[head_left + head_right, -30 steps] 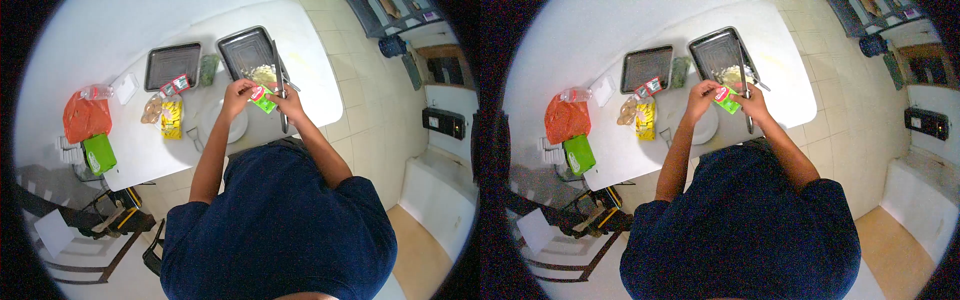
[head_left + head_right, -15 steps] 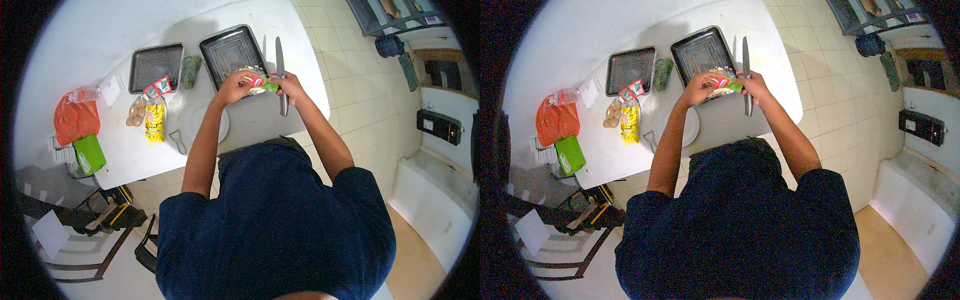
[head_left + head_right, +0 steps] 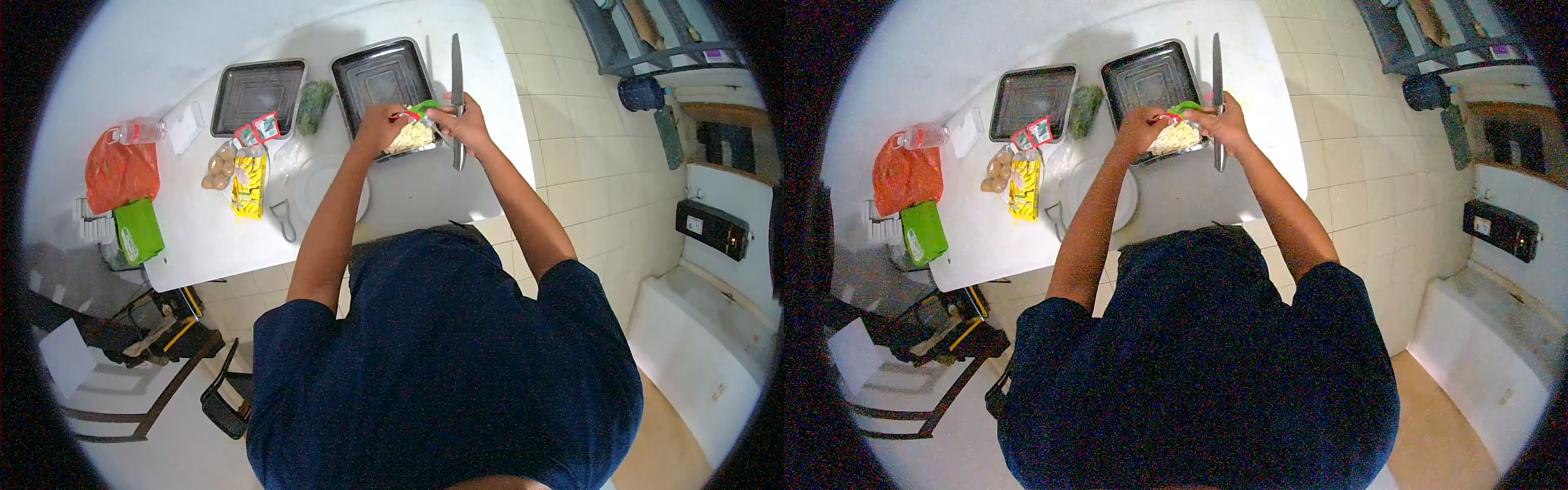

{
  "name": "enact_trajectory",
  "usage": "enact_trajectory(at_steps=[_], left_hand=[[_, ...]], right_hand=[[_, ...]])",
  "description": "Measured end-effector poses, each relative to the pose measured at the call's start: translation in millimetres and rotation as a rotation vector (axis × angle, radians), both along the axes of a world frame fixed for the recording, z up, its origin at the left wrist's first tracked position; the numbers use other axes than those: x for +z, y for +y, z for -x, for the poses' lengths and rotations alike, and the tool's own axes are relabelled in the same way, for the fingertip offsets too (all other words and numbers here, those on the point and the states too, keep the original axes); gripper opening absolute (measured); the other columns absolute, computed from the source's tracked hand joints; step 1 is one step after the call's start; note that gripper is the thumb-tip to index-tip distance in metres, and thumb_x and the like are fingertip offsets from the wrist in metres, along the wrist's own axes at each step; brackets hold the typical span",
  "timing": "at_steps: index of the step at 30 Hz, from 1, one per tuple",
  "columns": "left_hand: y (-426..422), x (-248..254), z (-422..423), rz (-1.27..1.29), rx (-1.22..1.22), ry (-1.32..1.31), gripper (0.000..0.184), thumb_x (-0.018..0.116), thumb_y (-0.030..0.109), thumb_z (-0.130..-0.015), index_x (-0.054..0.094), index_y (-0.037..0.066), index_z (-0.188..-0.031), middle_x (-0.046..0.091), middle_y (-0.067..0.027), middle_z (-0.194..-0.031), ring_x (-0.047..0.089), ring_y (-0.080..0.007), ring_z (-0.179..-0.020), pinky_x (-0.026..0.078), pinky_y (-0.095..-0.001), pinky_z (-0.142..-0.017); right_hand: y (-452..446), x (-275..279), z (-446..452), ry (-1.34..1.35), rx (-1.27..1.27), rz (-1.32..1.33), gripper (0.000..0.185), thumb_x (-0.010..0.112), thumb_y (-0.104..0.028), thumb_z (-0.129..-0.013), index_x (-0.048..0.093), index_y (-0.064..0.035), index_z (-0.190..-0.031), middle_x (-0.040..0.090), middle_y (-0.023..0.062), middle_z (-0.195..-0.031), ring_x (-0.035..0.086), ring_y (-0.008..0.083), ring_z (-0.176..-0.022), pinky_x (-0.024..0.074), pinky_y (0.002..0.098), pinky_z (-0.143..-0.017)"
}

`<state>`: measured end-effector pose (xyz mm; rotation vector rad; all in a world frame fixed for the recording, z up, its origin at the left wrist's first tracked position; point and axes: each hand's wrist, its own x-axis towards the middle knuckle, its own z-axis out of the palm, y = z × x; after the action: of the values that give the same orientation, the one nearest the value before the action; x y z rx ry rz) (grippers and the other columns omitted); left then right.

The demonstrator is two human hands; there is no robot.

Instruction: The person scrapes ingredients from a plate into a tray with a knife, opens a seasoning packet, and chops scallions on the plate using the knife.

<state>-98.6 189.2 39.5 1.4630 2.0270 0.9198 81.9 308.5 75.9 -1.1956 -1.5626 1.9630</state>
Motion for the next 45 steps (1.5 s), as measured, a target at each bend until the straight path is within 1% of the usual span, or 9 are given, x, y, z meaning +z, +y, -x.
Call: enact_trajectory(at_steps=[3, 10, 16, 18, 24, 28, 32, 34, 45], left_hand=[[4, 0, 4, 0.017, -0.060, -0.028, 0.029, 0.066, 0.032, -0.088, 0.073, 0.006, -0.098, 0.071, -0.0153, -0.092, 0.068, -0.0324, -0.085, 0.053, -0.0388, -0.078], [4, 7, -1, -0.031, 0.016, -0.247, 0.024, 0.072, 0.025, -0.084, 0.071, 0.003, -0.094, 0.071, -0.0150, -0.087, 0.069, -0.0268, -0.077, 0.053, -0.0362, -0.071], [2, -4, 2, -0.157, 0.075, -0.031, 0.023, 0.074, 0.024, -0.083, 0.071, 0.001, -0.084, 0.069, -0.0128, -0.074, 0.066, -0.0202, -0.067, 0.051, -0.0329, -0.063], [0, 10, 0, -0.056, 0.005, -0.119, 0.024, 0.074, 0.025, -0.083, 0.070, 0.001, -0.082, 0.068, -0.0130, -0.072, 0.065, -0.0203, -0.064, 0.049, -0.0329, -0.061], [2, 8, -2, -0.081, 0.047, -0.092, 0.012, 0.074, 0.009, -0.076, 0.069, -0.001, -0.080, 0.065, -0.0172, -0.070, 0.064, -0.0297, -0.065, 0.049, -0.0360, -0.062], [0, 12, -7, -0.024, 0.024, -0.310, 0.013, 0.074, 0.008, -0.075, 0.068, -0.002, -0.080, 0.064, -0.0179, -0.069, 0.063, -0.0304, -0.063, 0.048, -0.0367, -0.061], [5, 9, -5, -0.073, 0.077, -0.079, 0.010, 0.072, 0.006, -0.075, 0.068, -0.001, -0.081, 0.063, -0.0193, -0.070, 0.063, -0.0304, -0.062, 0.048, -0.0366, -0.060], [7, 12, -5, -0.092, 0.074, -0.065, 0.008, 0.071, 0.005, -0.075, 0.068, 0.000, -0.081, 0.063, -0.0196, -0.070, 0.062, -0.0303, -0.061, 0.047, -0.0364, -0.059], [17, 11, 0, -0.104, 0.000, -0.085, 0.020, 0.074, 0.020, -0.081, 0.068, 0.001, -0.080, 0.065, -0.0122, -0.067, 0.062, -0.0213, -0.058, 0.046, -0.0348, -0.056]], right_hand=[[0, -11, 4, 0.132, 0.032, -0.054, 0.058, 0.079, 0.000, -0.076, 0.043, 0.0003, -0.122, 0.065, 0.0149, -0.099, 0.064, 0.0151, -0.068, 0.0541, 0.0263, -0.059], [1, -27, 15, -0.019, 0.053, -0.298, 0.055, 0.080, 0.003, -0.071, 0.050, -0.0033, -0.117, 0.065, 0.0116, -0.090, 0.068, 0.0190, -0.079, 0.0547, 0.0283, -0.069], [1, -27, 16, 0.035, 0.148, -0.242, 0.051, 0.082, -0.002, -0.070, 0.054, -0.0033, -0.113, 0.064, 0.0102, -0.095, 0.063, 0.0169, -0.083, 0.0527, 0.0303, -0.074], [3, -32, 19, -0.050, 0.121, -0.500, 0.049, 0.080, 0.000, -0.072, 0.054, -0.0030, -0.114, 0.063, 0.0108, -0.095, 0.064, 0.0167, -0.083, 0.0526, 0.0298, -0.073], [-4, -26, 18, 0.086, 0.165, -0.182, 0.049, 0.079, 0.001, -0.073, 0.053, -0.0026, -0.114, 0.063, 0.0134, -0.093, 0.068, 0.0172, -0.078, 0.0549, 0.0285, -0.067], [6, -29, 15, -0.038, 0.113, -0.462, 0.050, 0.080, 0.003, -0.073, 0.052, -0.0018, -0.115, 0.061, 0.0108, -0.087, 0.068, 0.0176, -0.078, 0.0560, 0.0288, -0.066], [0, -28, 17, 0.018, 0.148, -0.274, 0.049, 0.081, 0.001, -0.072, 0.053, -0.0024, -0.113, 0.065, 0.0126, -0.087, 0.067, 0.0175, -0.079, 0.0556, 0.0296, -0.068], [3, -27, 17, -0.020, 0.135, -0.443, 0.049, 0.080, 0.002, -0.073, 0.053, -0.0016, -0.114, 0.065, 0.0130, -0.087, 0.068, 0.0173, -0.077, 0.0556, 0.0292, -0.067], [9, -17, 19, -0.042, 0.054, -0.444, 0.044, 0.074, 0.009, -0.076, 0.052, -0.0028, -0.113, 0.059, 0.0060, -0.080, 0.067, 0.0155, -0.073, 0.0539, 0.0264, -0.064]])
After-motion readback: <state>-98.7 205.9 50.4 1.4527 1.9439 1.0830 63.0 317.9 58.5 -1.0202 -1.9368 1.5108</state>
